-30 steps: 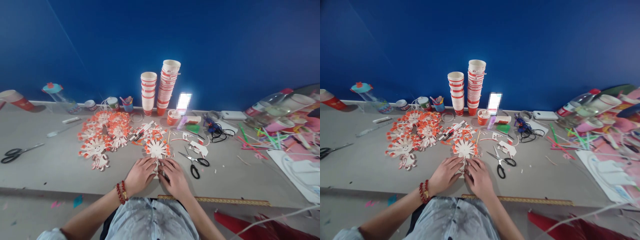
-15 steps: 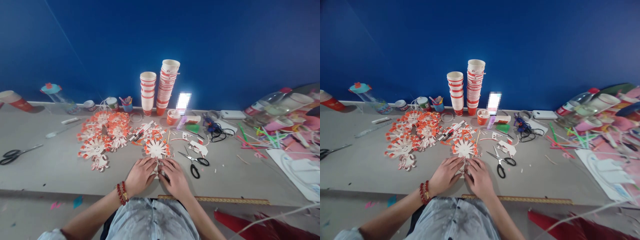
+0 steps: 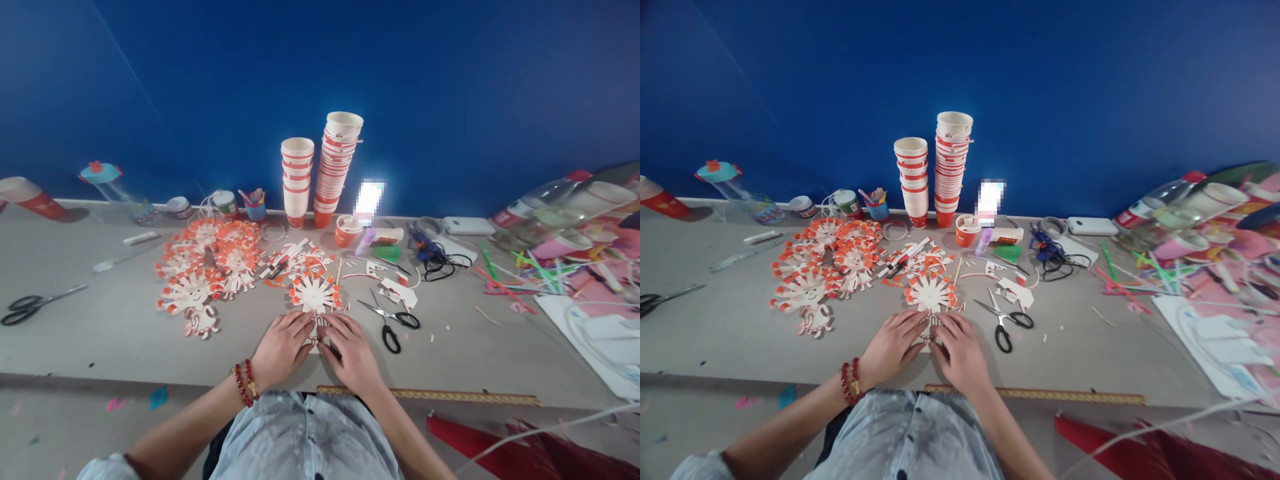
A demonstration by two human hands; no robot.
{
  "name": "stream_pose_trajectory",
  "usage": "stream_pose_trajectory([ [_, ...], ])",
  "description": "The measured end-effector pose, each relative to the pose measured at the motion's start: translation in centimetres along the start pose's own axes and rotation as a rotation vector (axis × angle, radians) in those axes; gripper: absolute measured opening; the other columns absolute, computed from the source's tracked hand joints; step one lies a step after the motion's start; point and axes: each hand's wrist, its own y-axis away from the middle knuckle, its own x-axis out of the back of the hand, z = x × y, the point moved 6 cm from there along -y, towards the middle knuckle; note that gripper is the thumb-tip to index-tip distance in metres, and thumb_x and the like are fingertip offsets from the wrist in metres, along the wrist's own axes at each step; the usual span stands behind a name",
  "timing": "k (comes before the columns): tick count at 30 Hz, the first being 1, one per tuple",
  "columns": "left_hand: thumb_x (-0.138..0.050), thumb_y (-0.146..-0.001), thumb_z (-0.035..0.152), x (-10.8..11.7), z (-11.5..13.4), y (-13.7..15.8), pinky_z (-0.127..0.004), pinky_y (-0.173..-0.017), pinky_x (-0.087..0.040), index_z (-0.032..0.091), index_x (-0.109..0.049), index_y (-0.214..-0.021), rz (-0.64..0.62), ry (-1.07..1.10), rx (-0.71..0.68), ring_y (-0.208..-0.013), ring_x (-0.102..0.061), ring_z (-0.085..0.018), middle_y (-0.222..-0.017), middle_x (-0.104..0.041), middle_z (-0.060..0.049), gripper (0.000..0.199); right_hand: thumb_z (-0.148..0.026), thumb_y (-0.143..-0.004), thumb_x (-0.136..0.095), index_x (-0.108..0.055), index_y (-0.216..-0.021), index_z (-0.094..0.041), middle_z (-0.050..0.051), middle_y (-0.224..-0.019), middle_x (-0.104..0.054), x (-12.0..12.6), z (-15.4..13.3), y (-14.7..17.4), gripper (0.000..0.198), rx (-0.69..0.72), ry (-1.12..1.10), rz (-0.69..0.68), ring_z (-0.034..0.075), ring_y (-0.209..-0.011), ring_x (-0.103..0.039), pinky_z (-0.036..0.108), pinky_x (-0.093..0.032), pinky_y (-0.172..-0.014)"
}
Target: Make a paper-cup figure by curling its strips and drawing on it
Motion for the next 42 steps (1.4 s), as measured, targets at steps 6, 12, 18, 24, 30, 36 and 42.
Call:
stream_pose_trajectory([
  [6,-0.048,-0.093,0.027,0.1,0.1,-0.1,-0.043,-0.1,-0.04,0.021,-0.046,-0.138,0.009,-0.005,-0.002,-0.128,-0.043,-0.026,-0.142,-0.049,-0.01,0.045,-0.023,-0.09,-0.055,-0.065,-0.11,-0.023,0.009,-0.129,-0.06,0.1,0.0,-0.1,0.022,0.007,0.01,0.006,0.028,-0.123,-0.05,0.048,-0.046,-0.101],
  [12,-0.042,-0.094,0.02,0.5,-0.7,-0.3,-0.042,-0.101,-0.042,0.022,-0.05,-0.135,0.02,0.08,-0.001,-0.128,-0.044,-0.023,-0.14,-0.053,-0.006,0.042,-0.023,-0.09,-0.055,-0.065,-0.109,-0.022,0.009,-0.13,-0.059,0.0,0.0,-0.1,0.021,0.002,-0.001,-0.008,0.028,-0.123,-0.049,0.048,-0.045,-0.103],
  [18,-0.04,-0.09,0.01,0.5,-1.1,-0.6,-0.041,-0.1,-0.043,0.025,-0.051,-0.135,0.024,0.114,-0.008,-0.127,-0.045,-0.022,-0.136,-0.057,-0.005,0.048,-0.022,-0.089,-0.056,-0.066,-0.108,-0.023,0.009,-0.13,-0.06,0.1,0.0,-0.1,0.021,0.014,-0.001,0.016,0.028,-0.123,-0.05,0.047,-0.046,-0.101],
  [24,-0.048,-0.094,0.027,0.5,-0.1,-1.0,-0.044,-0.097,-0.042,0.024,-0.058,-0.121,0.024,0.018,0.039,-0.124,-0.045,-0.026,-0.135,-0.055,-0.006,0.029,-0.021,-0.089,-0.055,-0.065,-0.11,-0.022,0.009,-0.13,-0.059,0.2,0.0,-0.1,0.024,0.006,-0.024,0.003,0.028,-0.123,-0.048,0.048,-0.045,-0.102],
  [30,-0.049,-0.094,0.028,0.5,0.0,-1.1,-0.044,-0.096,-0.042,0.024,-0.058,-0.12,0.009,0.007,0.045,-0.124,-0.044,-0.026,-0.134,-0.055,-0.007,0.028,-0.006,-0.083,-0.045,-0.063,-0.115,-0.023,0.007,-0.133,-0.057,0.2,0.1,-0.1,0.04,0.025,-0.076,-0.008,0.026,-0.125,-0.047,0.048,-0.043,-0.104],
  [36,-0.048,-0.095,0.026,0.4,0.1,-1.0,-0.044,-0.098,-0.042,0.023,-0.057,-0.123,0.033,-0.007,0.029,-0.126,-0.044,-0.026,-0.137,-0.054,-0.006,0.03,-0.016,-0.089,-0.051,-0.064,-0.11,-0.022,0.008,-0.129,-0.06,0.3,0.0,-0.2,0.025,0.01,-0.064,0.004,0.027,-0.123,-0.048,0.048,-0.044,-0.103],
  [42,-0.048,-0.095,0.021,-0.9,0.5,-0.8,-0.041,-0.104,-0.039,0.017,-0.05,-0.131,0.064,-0.042,-0.046,-0.128,-0.047,-0.023,-0.134,-0.057,-0.009,0.036,-0.016,-0.088,-0.052,-0.064,-0.112,-0.022,0.009,-0.129,-0.06,0.1,0.1,0.0,0.027,0.003,-0.035,0.01,0.027,-0.123,-0.049,0.048,-0.045,-0.103],
])
